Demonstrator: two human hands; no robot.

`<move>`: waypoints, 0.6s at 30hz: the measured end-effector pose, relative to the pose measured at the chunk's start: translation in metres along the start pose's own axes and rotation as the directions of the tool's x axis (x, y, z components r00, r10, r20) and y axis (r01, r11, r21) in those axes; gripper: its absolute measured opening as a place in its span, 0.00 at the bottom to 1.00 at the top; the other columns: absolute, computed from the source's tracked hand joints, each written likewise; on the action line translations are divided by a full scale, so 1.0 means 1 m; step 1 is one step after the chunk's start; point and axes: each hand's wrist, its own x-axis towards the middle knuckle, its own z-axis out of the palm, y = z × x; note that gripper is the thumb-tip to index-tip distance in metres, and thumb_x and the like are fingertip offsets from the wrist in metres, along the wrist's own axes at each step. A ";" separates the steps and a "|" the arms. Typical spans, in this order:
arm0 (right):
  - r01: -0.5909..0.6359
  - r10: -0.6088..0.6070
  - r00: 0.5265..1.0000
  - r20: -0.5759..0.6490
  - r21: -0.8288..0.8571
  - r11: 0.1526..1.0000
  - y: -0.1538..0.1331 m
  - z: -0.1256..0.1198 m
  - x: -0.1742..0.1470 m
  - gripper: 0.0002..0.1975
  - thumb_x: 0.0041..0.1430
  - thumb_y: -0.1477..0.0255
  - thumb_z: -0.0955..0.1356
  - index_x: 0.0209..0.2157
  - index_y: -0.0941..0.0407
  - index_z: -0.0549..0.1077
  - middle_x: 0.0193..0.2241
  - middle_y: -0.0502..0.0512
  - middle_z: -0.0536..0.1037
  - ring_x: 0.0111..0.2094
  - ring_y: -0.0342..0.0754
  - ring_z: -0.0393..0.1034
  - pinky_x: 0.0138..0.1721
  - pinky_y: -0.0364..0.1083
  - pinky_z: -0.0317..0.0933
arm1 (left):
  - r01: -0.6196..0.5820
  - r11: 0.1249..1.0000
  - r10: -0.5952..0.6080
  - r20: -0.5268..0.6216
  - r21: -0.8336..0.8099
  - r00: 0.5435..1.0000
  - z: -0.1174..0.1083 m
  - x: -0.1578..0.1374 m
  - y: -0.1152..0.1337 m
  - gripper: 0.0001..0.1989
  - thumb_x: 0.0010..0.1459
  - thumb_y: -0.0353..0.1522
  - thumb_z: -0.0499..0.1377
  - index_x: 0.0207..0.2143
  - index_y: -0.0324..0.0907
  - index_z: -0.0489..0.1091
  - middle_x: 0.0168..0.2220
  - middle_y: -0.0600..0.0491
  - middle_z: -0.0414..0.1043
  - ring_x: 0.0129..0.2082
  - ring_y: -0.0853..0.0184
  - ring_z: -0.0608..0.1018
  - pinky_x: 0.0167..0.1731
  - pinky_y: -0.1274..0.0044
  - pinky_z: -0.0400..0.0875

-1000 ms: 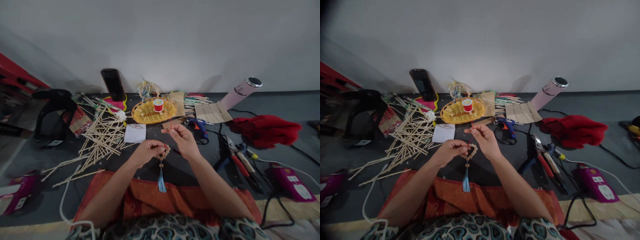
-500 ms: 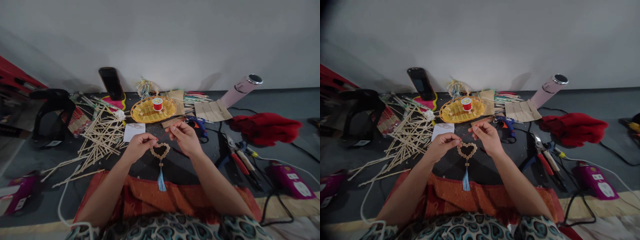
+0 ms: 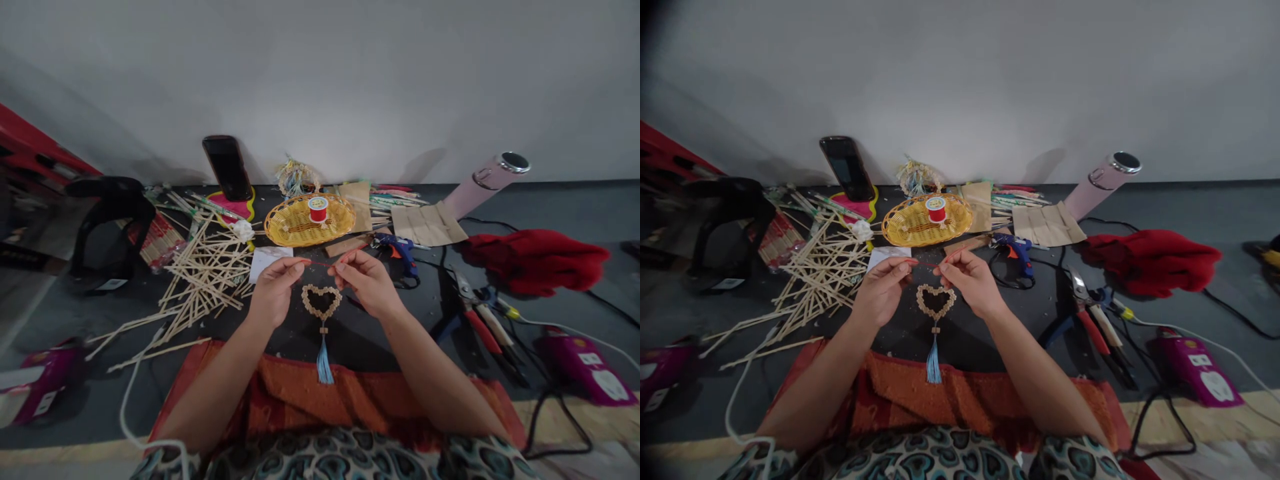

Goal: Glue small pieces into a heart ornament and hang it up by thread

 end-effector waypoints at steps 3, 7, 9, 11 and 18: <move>-0.044 0.046 0.998 0.043 -0.041 0.998 0.001 0.004 -0.002 0.13 0.53 0.63 0.73 0.29 0.56 0.70 0.28 0.51 0.79 0.23 0.39 0.67 0.26 0.41 0.62 | 0.020 0.999 -0.020 -0.008 -0.034 1.000 0.001 -0.002 0.002 0.07 0.52 0.36 0.65 0.34 0.46 0.76 0.40 0.55 0.78 0.34 0.70 0.75 0.36 0.76 0.68; -0.067 0.078 0.990 0.119 -0.093 0.993 0.002 0.007 -0.005 0.12 0.54 0.64 0.73 0.31 0.56 0.70 0.28 0.51 0.79 0.23 0.39 0.67 0.25 0.41 0.61 | 0.084 0.989 -0.084 0.002 -0.124 0.996 0.001 -0.002 0.003 0.07 0.52 0.36 0.65 0.34 0.45 0.74 0.42 0.54 0.78 0.36 0.70 0.76 0.36 0.76 0.69; -0.056 0.068 0.991 0.113 -0.105 0.993 0.003 0.005 -0.004 0.11 0.54 0.64 0.73 0.31 0.56 0.70 0.29 0.51 0.79 0.23 0.39 0.67 0.26 0.41 0.62 | 0.092 0.988 -0.091 0.012 -0.125 0.996 0.001 -0.002 0.003 0.08 0.51 0.36 0.66 0.34 0.43 0.74 0.38 0.53 0.78 0.34 0.71 0.75 0.35 0.77 0.68; -0.027 0.035 0.997 0.068 -0.108 0.994 0.002 0.001 0.000 0.11 0.55 0.64 0.72 0.30 0.56 0.69 0.28 0.51 0.78 0.24 0.39 0.67 0.26 0.41 0.62 | 0.043 0.998 -0.043 0.004 -0.041 0.999 0.000 -0.001 0.002 0.09 0.51 0.36 0.67 0.34 0.42 0.75 0.32 0.54 0.77 0.30 0.71 0.74 0.34 0.77 0.67; 0.289 -0.341 0.909 -0.240 -0.227 0.930 -0.020 -0.015 0.002 0.11 0.59 0.67 0.70 0.43 0.50 0.68 0.43 0.51 0.74 0.24 0.37 0.65 0.24 0.41 0.62 | -0.081 0.903 0.050 0.085 0.421 0.995 -0.007 0.002 -0.005 0.12 0.55 0.40 0.63 0.34 0.40 0.76 0.28 0.54 0.75 0.30 0.69 0.73 0.32 0.78 0.65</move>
